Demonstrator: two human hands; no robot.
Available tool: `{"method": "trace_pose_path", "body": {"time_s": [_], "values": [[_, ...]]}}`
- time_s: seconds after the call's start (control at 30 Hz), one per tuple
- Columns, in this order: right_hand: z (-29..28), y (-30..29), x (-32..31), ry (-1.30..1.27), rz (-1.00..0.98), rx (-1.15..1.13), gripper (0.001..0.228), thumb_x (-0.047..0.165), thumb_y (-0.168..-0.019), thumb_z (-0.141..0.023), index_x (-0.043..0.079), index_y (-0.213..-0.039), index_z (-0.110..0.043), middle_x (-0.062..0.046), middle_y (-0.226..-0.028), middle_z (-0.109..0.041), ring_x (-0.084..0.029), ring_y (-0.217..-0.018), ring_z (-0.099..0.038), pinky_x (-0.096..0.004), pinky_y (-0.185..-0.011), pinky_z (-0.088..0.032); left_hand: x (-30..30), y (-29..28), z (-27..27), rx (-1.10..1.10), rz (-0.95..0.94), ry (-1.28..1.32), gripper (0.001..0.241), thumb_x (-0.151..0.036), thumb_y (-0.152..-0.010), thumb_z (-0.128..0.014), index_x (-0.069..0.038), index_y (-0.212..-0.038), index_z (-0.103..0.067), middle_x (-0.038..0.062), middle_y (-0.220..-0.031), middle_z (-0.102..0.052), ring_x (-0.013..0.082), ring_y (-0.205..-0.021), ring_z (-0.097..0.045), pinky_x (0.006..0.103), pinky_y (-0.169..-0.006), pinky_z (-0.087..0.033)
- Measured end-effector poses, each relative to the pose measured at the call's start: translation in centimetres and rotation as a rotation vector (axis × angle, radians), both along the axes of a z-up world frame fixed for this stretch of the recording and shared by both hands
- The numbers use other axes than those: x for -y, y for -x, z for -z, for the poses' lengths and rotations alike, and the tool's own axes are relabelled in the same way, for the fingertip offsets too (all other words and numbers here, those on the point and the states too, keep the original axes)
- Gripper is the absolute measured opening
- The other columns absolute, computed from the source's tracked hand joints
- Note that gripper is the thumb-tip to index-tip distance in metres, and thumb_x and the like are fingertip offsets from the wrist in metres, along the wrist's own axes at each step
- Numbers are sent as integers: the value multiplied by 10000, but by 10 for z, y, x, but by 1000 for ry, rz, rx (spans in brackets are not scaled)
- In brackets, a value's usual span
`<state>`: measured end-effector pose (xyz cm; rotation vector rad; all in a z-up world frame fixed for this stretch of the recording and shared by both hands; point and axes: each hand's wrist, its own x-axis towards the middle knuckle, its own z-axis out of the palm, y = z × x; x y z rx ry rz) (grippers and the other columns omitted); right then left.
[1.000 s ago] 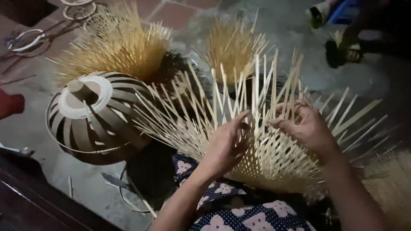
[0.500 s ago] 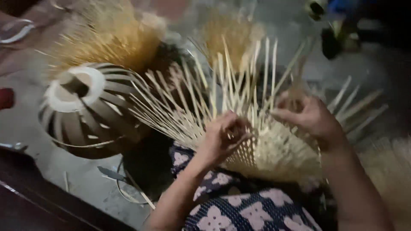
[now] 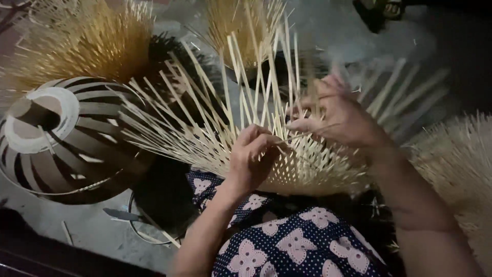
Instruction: Weaving bamboo strips to form a conical hat or similar structure.
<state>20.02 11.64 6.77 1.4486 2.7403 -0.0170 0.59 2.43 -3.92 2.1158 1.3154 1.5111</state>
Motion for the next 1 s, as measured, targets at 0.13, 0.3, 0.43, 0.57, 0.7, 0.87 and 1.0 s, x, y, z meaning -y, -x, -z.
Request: {"method": "trace_pose_path", "body": {"time_s": [0.13,0.3,0.43,0.57,0.7,0.87,1.0], "values": [[22,-10,-9,562,-74,-930,425,551,-794,-765,265,-1102,-700,-23,-1067,-603,-199,-1109,-582,-564,-1039,-480,-4,-2,0,96,29,0,122,-64,-884,-785,-44,-958,-690,82,-901,-676,163,-806,-647,241,-604,-582],[14,-8,-13,-115,-568,-713,271,386,-793,-765,229,-1014,-779,-59,-1059,-518,-236,-1100,-496,-541,-1246,-48,-1,-6,3,74,23,-20,89,-1,-948,-710,-87,-953,-690,45,-881,-671,143,-804,-635,282,-647,-544],[40,-11,-20,-145,-297,-245,170,383,-846,-758,227,-901,-794,8,-1085,-583,-252,-1167,-513,-538,-1263,-95,-1,-11,-4,-22,-29,-161,71,-87,-900,-758,-92,-929,-694,54,-814,-632,170,-742,-584,326,-607,-473],[60,-11,-23,203,-127,-457,284,428,-928,-610,247,-1063,-782,-38,-1155,-578,-328,-1173,-464,-500,-1175,-270,-11,-18,33,-27,-61,-155,59,-109,-916,-773,-106,-899,-717,16,-752,-614,137,-679,-553,315,-551,-446],[40,-11,-10,367,-348,-792,219,298,-882,-745,92,-954,-770,-216,-1433,-497,-402,-1353,-402,-594,-1140,-28,-9,8,-2,293,265,106,122,-239,-1029,-698,-117,-1020,-687,10,-1022,-687,111,-980,-677,295,-804,-637],[43,-13,0,1152,364,-1515,429,322,-909,-728,288,-1322,-616,-81,-1358,-603,-294,-1129,-682,-467,-907,-619,-19,30,-23,556,480,794,212,-324,-934,-699,-116,-953,-666,4,-909,-658,101,-816,-615,271,-718,-580],[74,-33,-25,1142,148,-1442,358,323,-977,-738,159,-1270,-613,-112,-1163,-628,-240,-1020,-695,-429,-872,-652,-26,27,-13,595,484,831,216,-311,-956,-693,-97,-933,-677,6,-911,-642,100,-808,-604,264,-740,-569]]}}
